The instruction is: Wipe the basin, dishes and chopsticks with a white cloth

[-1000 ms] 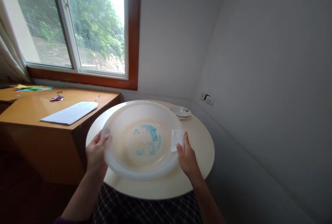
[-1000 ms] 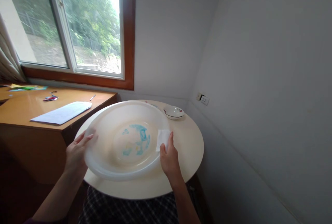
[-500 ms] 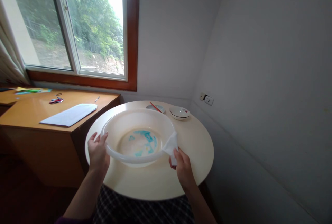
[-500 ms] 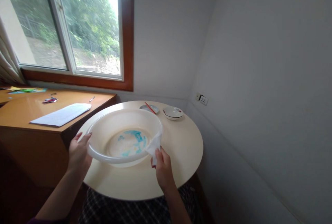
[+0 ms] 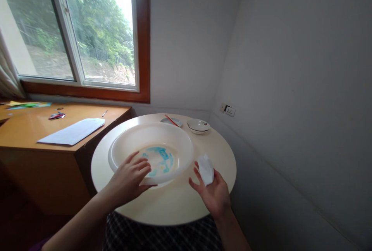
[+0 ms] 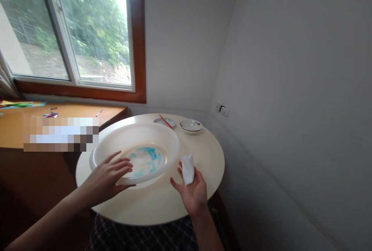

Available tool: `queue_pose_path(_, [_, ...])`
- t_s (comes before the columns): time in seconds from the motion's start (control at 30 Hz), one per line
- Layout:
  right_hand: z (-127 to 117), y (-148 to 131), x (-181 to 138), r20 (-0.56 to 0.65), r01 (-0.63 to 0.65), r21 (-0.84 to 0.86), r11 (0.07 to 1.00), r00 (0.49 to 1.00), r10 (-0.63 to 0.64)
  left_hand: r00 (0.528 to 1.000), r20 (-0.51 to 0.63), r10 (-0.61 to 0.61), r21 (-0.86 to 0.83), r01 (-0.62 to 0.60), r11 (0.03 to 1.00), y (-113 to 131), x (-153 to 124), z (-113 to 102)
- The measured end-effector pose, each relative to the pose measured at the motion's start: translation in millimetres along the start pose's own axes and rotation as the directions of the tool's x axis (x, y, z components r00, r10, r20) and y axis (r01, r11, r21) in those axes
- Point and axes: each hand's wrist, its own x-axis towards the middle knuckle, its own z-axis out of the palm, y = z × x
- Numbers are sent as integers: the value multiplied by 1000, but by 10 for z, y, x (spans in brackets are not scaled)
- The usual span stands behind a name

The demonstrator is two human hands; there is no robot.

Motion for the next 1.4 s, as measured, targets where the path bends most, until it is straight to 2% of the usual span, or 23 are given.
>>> queue_pose_path(0.1, [-38, -22, 25, -52, 50, 46, 998, 997, -48, 999, 34, 33, 17, -33, 999, -16, 51, 38])
queue_pose_path(0.17, [-42, -53, 33, -65, 56, 74, 996, 997, -51, 998, 4, 57, 68, -57, 996, -31, 80, 7])
queue_pose_path(0.23, [-41, -80, 40, -82, 40, 99, 994, 996, -32, 993, -102, 67, 143, -52, 988, -57, 108, -71])
queue_pose_path(0.3, [-48, -89, 52, -118, 36, 94, 995, 993, -25, 968, -250, 30, 194, 20, 981, -84, 129, -183])
queue_pose_path(0.37, [-68, -82, 71, -159, 38, 60, 997, 987, -28, 918, -390, -65, 154, 135, 979, -106, 140, -303])
queue_pose_path(0.47, [-84, -72, 99, -173, 40, 8, 999, 984, -38, 816, -497, -295, -83, 293, 952, -131, 134, -448])
queue_pose_path(0.6, [34, -177, 102, -76, 117, -63, 991, 990, -122, 655, -482, -581, -462, 374, 804, -169, 109, -528])
queue_pose_path(0.67, [167, -299, 79, -27, 182, -122, 976, 982, -186, 587, -462, -665, -590, 356, 725, -176, 106, -529])
queue_pose_path(0.77, [425, -530, 19, 63, 314, -235, 920, 949, -308, 510, -432, -744, -708, 319, 630, -146, 119, -512])
queue_pose_path(0.87, [729, -752, -65, 170, 447, -371, 814, 894, -414, 473, -381, -794, -775, 305, 553, -92, 133, -495])
queue_pose_path(0.97, [1069, -911, -158, 364, 553, -512, 658, 833, -416, 452, -343, -823, -809, 303, 503, -51, 133, -481])
queue_pose_path(1.07, [1433, -982, -225, 594, 656, -604, 453, 749, -293, 447, -320, -836, -828, 297, 476, -18, 136, -468])
queue_pose_path(1.13, [1675, -982, -240, 727, 739, -605, 297, 665, -171, 453, -307, -837, -841, 283, 462, 7, 149, -462])
queue_pose_path(1.2, [1903, -952, -232, 812, 805, -575, 147, 583, -18, 455, -296, -840, -854, 267, 446, 27, 165, -459])
queue_pose_path(1.27, [2100, -901, -211, 831, 837, -546, 17, 539, 140, 451, -279, -848, -869, 256, 423, 35, 177, -455])
queue_pose_path(1.33, [2254, -842, -189, 808, 843, -528, -101, 535, 245, 444, -259, -858, -885, 247, 394, 30, 178, -450])
queue_pose_path(1.4, [2361, -789, -171, 797, 850, -492, -190, 527, 294, 442, -239, -865, -899, 236, 369, 24, 172, -445])
